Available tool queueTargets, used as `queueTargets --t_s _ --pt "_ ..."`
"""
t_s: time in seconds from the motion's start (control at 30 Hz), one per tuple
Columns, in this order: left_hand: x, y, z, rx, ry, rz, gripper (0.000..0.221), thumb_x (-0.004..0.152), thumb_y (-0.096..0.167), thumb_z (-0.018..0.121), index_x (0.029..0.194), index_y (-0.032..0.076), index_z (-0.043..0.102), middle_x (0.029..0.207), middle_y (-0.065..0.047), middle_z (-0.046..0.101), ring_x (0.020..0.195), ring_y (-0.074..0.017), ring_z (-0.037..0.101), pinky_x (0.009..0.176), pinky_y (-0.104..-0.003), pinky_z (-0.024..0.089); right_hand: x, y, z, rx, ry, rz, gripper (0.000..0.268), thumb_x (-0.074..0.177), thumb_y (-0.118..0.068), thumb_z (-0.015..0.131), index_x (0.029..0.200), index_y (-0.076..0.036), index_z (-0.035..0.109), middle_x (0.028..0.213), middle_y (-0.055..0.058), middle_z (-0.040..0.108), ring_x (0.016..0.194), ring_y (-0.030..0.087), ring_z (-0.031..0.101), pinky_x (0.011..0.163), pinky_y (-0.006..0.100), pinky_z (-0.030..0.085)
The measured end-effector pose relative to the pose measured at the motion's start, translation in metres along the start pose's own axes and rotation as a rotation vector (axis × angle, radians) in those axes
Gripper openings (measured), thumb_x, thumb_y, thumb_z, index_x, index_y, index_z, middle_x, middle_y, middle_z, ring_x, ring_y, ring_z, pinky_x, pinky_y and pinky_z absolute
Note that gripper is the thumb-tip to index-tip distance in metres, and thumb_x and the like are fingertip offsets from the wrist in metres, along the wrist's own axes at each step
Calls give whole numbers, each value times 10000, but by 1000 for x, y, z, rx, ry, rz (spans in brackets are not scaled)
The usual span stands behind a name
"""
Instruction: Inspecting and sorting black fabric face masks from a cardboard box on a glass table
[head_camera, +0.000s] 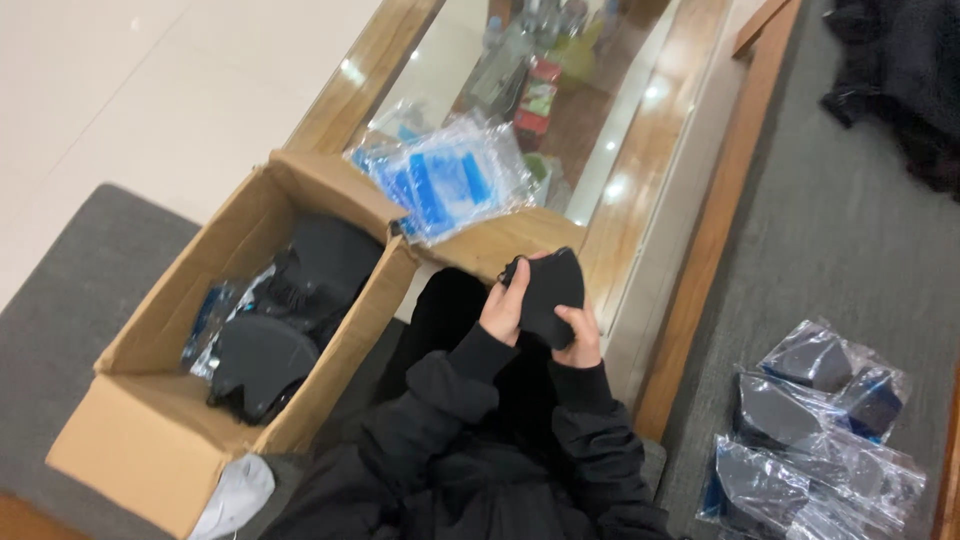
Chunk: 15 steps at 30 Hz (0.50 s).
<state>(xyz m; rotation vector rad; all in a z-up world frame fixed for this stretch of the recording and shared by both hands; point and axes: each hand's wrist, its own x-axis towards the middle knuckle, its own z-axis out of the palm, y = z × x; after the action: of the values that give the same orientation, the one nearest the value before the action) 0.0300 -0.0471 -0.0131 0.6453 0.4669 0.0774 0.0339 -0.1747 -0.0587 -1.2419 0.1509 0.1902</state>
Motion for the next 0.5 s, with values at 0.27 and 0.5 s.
queueTargets --t_s 0.27,0.5 --pt "9 4 -21 567 -160 104 559 1102 578 377 1479 219 582 1404 -141 577 1324 -271 463 1092 -384 364 -26 -58 53 348 54 90 385 729 16 661 1105 -57 699 777 197 706 597 254 729 501 302 612" --pt "42 55 -13 1080 -123 404 732 1095 598 320 1609 76 316 1566 -274 381 1506 -441 307 1251 -616 212 4 -27 -5 234 334 305 275 716 -165 746 991 -180 752 734 114 663 551 214 653 476 313 551"
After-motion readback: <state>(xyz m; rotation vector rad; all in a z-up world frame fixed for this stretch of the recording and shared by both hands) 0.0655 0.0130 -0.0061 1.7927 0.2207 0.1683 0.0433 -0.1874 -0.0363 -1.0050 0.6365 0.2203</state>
